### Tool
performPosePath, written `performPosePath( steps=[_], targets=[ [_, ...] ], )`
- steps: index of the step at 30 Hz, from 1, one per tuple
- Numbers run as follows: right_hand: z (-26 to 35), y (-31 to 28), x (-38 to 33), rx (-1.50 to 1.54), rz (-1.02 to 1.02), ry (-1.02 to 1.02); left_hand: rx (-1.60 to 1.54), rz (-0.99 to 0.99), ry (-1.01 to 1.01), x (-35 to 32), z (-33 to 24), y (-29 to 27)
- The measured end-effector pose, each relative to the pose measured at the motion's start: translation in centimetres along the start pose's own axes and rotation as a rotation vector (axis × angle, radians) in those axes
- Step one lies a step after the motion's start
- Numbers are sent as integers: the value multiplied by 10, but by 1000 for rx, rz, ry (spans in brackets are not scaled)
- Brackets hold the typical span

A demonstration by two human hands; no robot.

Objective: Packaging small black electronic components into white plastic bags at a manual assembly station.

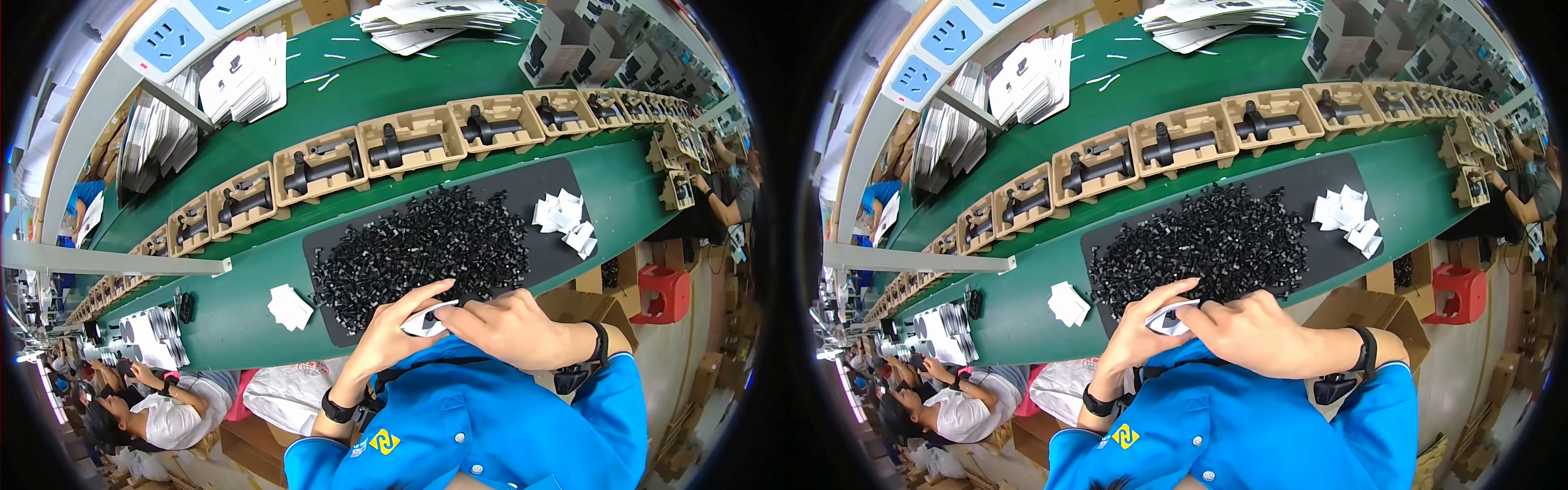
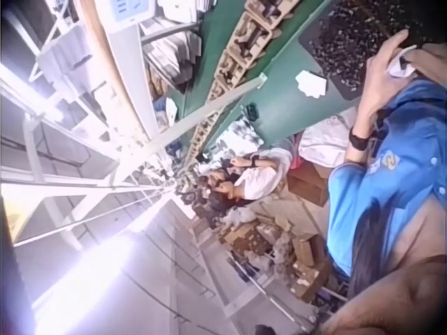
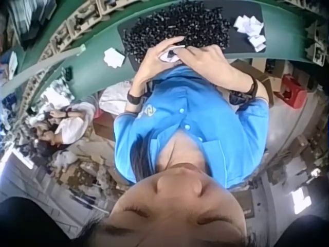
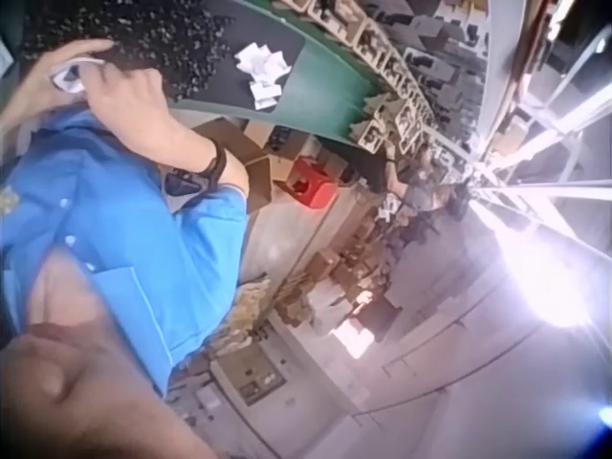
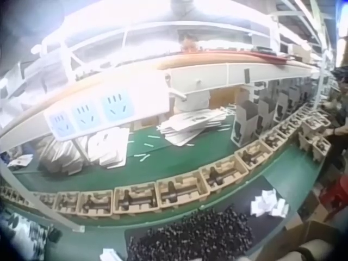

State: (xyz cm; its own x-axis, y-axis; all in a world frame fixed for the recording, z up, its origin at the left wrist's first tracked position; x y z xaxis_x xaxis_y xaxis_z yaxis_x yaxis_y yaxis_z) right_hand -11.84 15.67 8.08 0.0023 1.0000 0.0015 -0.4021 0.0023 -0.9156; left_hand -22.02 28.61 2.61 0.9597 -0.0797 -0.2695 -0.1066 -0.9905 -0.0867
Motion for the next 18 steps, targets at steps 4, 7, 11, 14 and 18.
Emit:
performPosePath(
  steps=[4, 7, 11, 14, 18],
  targets=[
    [4, 1, 6, -79, -50, -19, 26, -39, 45, -4, 4, -4],
    [6, 10, 8, 19, 119, -56, -14, -2, 0, -8, 11, -6],
    [4, 3, 7, 377, 193, -4, -86, -77, 5, -13, 18, -8],
    [11, 7, 10, 285, 201, 128, -32, -122, -2, -14, 16, -11],
    [15, 21, 13, 398, 107, 62, -68, -116, 38, -18, 18, -12]
  ],
)
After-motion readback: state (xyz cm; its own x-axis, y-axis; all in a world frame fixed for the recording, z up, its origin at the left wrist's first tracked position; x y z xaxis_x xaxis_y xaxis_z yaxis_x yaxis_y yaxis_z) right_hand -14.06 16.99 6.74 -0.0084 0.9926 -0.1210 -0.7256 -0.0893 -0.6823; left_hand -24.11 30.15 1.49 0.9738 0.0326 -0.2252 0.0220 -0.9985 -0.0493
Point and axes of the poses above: each hand's wrist, its own x-axis towards the middle knuckle, its own y-axis out of the palm, z = x × y, the point moved 3 cm from there along x, towards the middle knuckle, and after that the axes turned 15 degrees about z, right-handed, at the moved point
